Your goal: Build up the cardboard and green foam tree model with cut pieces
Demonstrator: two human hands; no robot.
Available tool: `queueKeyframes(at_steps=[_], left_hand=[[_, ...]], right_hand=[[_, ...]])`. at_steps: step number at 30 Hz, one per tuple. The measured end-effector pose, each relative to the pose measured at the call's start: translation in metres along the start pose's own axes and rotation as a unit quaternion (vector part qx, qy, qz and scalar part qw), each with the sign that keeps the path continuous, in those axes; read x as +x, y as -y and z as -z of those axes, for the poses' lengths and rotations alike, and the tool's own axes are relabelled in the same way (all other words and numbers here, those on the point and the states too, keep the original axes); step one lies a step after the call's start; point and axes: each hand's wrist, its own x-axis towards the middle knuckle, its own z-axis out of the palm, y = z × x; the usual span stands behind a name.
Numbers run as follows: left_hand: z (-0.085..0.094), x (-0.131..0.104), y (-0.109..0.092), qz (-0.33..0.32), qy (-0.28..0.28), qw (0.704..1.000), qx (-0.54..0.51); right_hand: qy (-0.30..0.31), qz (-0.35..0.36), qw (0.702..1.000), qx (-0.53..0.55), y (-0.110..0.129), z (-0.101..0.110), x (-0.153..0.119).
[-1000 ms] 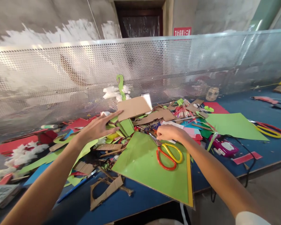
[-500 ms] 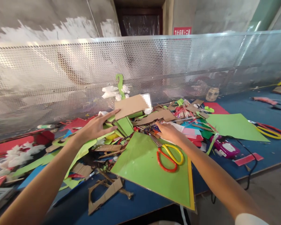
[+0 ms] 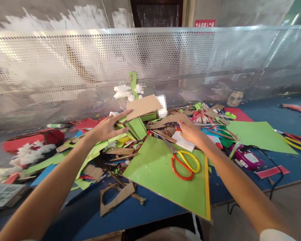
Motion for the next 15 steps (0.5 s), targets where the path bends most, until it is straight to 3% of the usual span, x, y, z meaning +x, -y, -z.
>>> queueKeyframes(at_steps=[3,7,9,12,15], left_hand=[[0.000,0.000,0.001,-0.004,-0.005,1.000,-0.001],[0.000,0.000,0.000,0.001,-0.006,1.000,0.009],[0.000,0.001,-0.001,0.003,-0.006,1.000,0.012],[0.000,0.001,-0.001,0.002,-0.010,1.000,0.014],[-0.001,0.001,0.001,0.003,-0.018,1.000,0.013]], right_hand=[[0.049,-0.021,0.997,-0.064,0.009,-0.006,-0.003],[-0.011,-0.004,0.997,-0.081,0.047,0.002,-0.007],[-0.025,0.075,0.996,-0.047,0.072,0.007,-0.004],[0.020,0.200,0.980,0.008,0.110,0.006,0.005],[0.004,0.274,0.962,-0.003,0.140,-0.005,0.015]])
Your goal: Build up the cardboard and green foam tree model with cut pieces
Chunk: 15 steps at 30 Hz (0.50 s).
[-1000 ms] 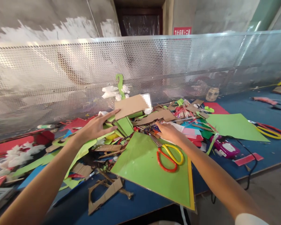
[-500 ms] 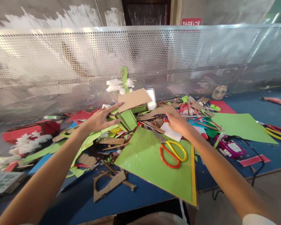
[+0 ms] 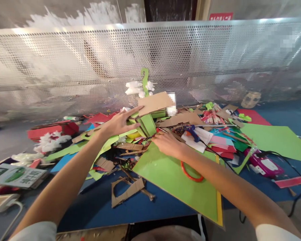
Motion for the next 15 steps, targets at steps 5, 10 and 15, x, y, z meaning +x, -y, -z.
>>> queueKeyframes(at_steps=[5,10,15], left_hand=[[0.001,-0.001,0.005,0.004,-0.016,1.000,-0.005],[0.009,-0.002,0.004,0.019,-0.025,0.999,0.018],[0.018,-0.005,0.000,0.068,-0.048,0.990,0.114]], right_hand=[[-0.037,0.018,0.998,-0.050,0.019,-0.018,0.022],[-0.037,-0.007,0.994,-0.099,0.030,-0.026,0.029],[-0.042,-0.005,0.995,-0.086,0.033,-0.024,0.045]])
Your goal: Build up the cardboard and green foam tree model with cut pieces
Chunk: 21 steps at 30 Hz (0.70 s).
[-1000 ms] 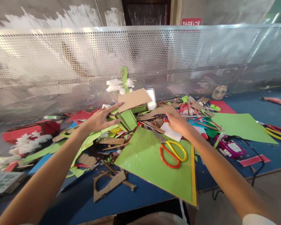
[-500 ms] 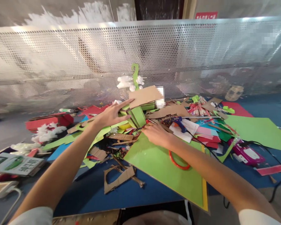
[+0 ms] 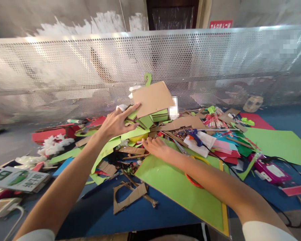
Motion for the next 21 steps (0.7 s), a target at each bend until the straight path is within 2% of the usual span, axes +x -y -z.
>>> queueKeyframes(at_steps=[4,7,12,15,18,19,21], left_hand=[[0.000,-0.002,0.002,-0.002,-0.014,0.999,0.046],[-0.003,-0.001,0.003,-0.005,-0.005,0.999,0.053],[-0.007,-0.001,0.002,-0.014,0.019,0.998,0.053],[-0.004,-0.001,0.002,-0.007,0.025,0.999,0.040],[0.004,-0.001,0.003,-0.009,0.034,0.999,0.004],[0.007,-0.001,0.003,-0.015,0.041,0.999,-0.010],[0.010,0.000,0.004,-0.035,0.058,0.997,-0.039]], right_hand=[[0.028,0.005,1.000,-0.007,-0.001,0.005,0.014],[0.028,0.017,0.999,-0.013,-0.002,0.009,0.013],[-0.020,0.025,0.999,-0.007,-0.011,0.016,0.006],[-0.041,0.077,0.996,0.020,-0.025,0.023,0.004],[-0.066,0.123,0.976,0.166,-0.040,0.040,-0.006],[-0.073,0.127,0.959,0.243,-0.045,0.048,-0.012],[-0.061,0.124,0.903,0.406,-0.053,0.068,-0.026]])
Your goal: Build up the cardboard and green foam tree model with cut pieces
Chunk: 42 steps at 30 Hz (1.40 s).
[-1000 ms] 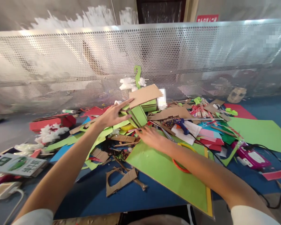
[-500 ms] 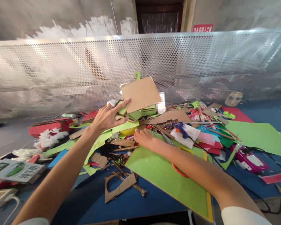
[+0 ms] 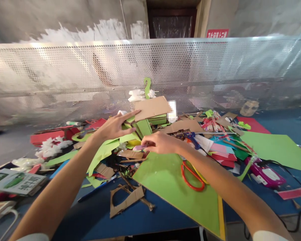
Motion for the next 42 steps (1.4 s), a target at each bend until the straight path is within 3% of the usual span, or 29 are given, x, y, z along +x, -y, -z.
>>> queueKeyframes(at_steps=[3,7,9,16,20,33,42], left_hand=[[0.000,0.001,-0.003,-0.037,0.027,0.998,-0.033],[-0.009,0.004,-0.012,-0.058,0.053,0.996,-0.038],[-0.015,0.005,-0.015,-0.069,0.064,0.995,-0.046],[-0.035,0.005,-0.013,-0.076,0.076,0.992,-0.072],[-0.040,0.002,-0.011,-0.068,0.077,0.992,-0.079],[-0.044,-0.002,-0.007,-0.088,0.061,0.991,-0.085],[-0.048,-0.003,-0.004,-0.105,0.054,0.988,-0.102]], right_hand=[[-0.054,0.006,0.980,0.190,0.017,0.030,-0.012],[-0.257,-0.005,0.947,0.191,0.017,0.057,-0.010],[-0.283,-0.038,0.941,0.180,0.008,0.062,-0.005],[-0.230,-0.110,0.963,0.091,-0.011,0.058,0.002],[-0.217,-0.139,0.960,0.106,-0.017,0.053,0.000],[-0.249,-0.108,0.961,0.057,-0.029,0.051,0.004],[-0.236,-0.102,0.963,0.077,-0.031,0.049,0.006]])
